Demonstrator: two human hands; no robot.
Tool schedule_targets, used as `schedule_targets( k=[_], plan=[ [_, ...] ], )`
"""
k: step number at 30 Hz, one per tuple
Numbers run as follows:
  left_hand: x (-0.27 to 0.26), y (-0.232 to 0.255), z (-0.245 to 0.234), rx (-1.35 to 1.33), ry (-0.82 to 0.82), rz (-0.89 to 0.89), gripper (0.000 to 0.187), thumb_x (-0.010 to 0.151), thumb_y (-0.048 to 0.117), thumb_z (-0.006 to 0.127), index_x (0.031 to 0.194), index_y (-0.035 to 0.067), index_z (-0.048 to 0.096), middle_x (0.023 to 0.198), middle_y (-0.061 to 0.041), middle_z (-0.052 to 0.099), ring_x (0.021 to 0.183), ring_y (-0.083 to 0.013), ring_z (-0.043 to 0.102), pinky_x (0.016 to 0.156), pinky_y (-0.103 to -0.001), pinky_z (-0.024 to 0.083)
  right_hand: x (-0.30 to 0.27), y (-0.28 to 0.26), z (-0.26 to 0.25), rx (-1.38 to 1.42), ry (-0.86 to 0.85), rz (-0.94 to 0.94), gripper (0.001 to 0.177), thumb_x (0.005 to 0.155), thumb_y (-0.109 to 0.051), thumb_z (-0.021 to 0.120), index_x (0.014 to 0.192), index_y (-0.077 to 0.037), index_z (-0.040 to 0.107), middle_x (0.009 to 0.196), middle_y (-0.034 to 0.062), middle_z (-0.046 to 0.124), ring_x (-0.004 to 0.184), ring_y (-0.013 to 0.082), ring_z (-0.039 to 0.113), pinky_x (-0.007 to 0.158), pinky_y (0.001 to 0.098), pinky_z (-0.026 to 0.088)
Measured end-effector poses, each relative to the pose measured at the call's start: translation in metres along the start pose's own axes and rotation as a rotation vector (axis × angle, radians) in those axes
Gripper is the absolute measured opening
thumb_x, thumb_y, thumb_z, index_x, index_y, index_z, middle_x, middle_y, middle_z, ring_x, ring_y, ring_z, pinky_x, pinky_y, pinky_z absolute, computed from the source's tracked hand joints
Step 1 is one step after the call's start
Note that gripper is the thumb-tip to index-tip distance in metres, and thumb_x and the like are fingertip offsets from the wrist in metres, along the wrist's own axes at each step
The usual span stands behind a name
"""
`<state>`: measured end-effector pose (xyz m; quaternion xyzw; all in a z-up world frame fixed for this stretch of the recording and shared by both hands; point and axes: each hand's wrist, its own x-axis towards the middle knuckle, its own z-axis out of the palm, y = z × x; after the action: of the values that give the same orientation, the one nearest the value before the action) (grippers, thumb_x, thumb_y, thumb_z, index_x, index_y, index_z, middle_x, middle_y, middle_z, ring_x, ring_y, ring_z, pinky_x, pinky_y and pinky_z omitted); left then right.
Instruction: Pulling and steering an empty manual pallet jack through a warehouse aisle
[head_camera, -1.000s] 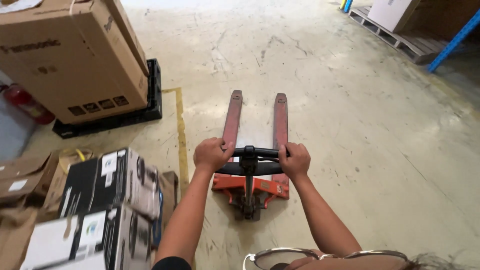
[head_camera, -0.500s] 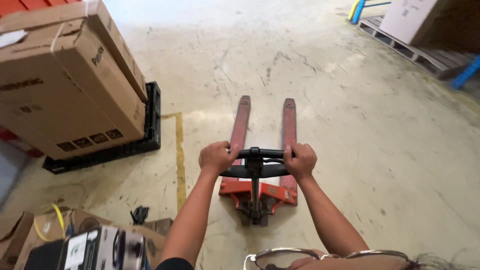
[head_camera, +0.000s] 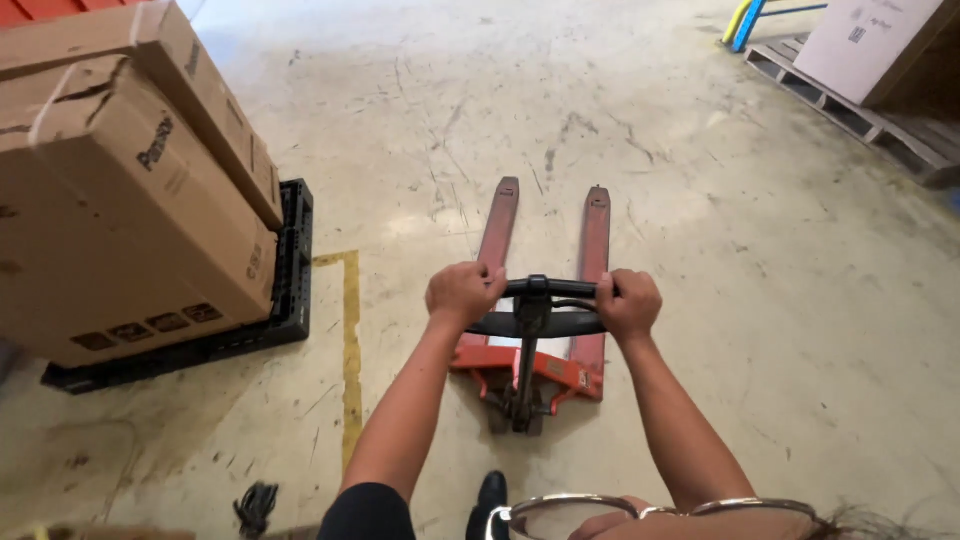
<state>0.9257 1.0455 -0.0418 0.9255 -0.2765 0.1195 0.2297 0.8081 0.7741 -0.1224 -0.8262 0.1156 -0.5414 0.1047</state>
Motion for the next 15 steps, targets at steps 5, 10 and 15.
schedule_targets(
  k=[5, 10, 15],
  plan=[
    [0.07, -0.004, 0.036, -0.011, -0.018, 0.049, 0.065, 0.091, 0.068, 0.041, 0.084, 0.013, 0.076, 0.073, -0.016, 0.07, 0.08, -0.0381, 0.073, 0.072, -0.049, 0.056, 0.03, 0.04, 0.049, -0.083, -0.076, 0.074, 0.029, 0.093, -0.035, 0.061, 0.068, -0.02, 0.056, 0.058, 0.0047, 0.048, 0.064, 0.0289, 0.058, 0.066, 0.0365, 0.05],
    [0.139, -0.005, 0.065, -0.061, -0.082, 0.086, 0.068, 0.093, 0.065, 0.038, 0.082, 0.01, 0.077, 0.072, -0.018, 0.07, 0.077, -0.0398, 0.073, 0.069, -0.05, 0.056, 0.072, 0.066, 0.085, -0.029, -0.213, 0.202, 0.03, 0.094, -0.035, 0.059, 0.071, -0.016, 0.059, 0.06, 0.0083, 0.052, 0.068, 0.0325, 0.06, 0.069, 0.0415, 0.051],
    [0.205, -0.02, 0.084, -0.035, -0.098, 0.073, 0.071, 0.091, 0.068, 0.037, 0.08, 0.011, 0.077, 0.073, -0.018, 0.071, 0.08, -0.0401, 0.073, 0.072, -0.05, 0.056, 0.101, 0.097, 0.148, -0.082, -0.237, 0.246, 0.026, 0.092, -0.035, 0.06, 0.074, -0.015, 0.061, 0.064, 0.013, 0.054, 0.075, 0.037, 0.063, 0.072, 0.0466, 0.053]
  ],
)
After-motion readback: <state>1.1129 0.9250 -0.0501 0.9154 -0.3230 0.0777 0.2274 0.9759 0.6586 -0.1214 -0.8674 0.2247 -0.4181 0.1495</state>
